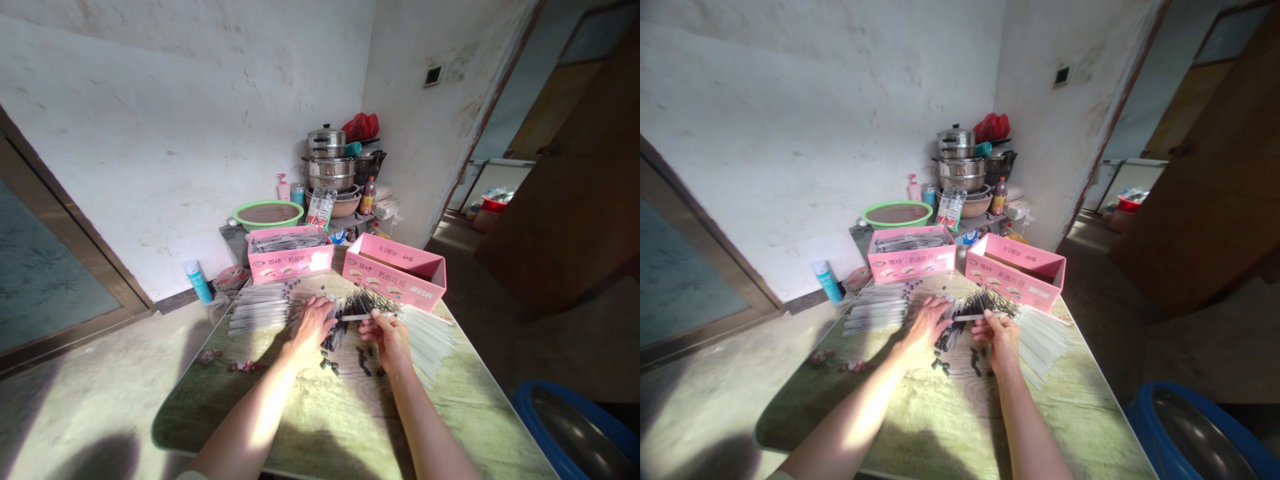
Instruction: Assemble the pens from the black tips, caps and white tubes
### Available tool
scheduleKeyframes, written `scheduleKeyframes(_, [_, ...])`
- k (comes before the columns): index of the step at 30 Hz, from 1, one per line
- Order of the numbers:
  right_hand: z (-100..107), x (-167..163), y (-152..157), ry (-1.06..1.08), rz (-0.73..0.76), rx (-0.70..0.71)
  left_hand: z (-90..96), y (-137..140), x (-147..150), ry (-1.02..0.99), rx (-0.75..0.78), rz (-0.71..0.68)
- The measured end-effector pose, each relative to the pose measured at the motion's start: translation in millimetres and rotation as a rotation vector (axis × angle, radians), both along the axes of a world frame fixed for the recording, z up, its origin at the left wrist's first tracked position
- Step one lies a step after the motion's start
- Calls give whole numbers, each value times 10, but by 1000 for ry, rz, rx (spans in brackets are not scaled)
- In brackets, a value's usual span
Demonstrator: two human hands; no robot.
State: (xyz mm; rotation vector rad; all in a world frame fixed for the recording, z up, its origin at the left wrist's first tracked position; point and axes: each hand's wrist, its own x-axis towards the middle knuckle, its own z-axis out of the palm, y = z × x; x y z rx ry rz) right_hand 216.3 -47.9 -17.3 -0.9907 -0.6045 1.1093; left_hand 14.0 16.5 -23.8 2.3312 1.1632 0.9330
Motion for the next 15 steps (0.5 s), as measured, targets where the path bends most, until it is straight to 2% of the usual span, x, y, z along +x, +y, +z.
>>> scheduleKeyframes(4, [-10, -12, -7, -32, 51, 16, -26, 25, 60, 195, 87, 12])
scheduleKeyframes(8, [8, -28, -17, -57, 108, 23, 31, -5, 46, 202, 79, -20])
scheduleKeyframes(12, [52, -50, -37, -68, 185, 18, 113, -61, 40, 94, 41, -22])
scheduleKeyframes(15, [87, -75, -63, -68, 276, -9, 125, -78, 53, -158, -78, 11])
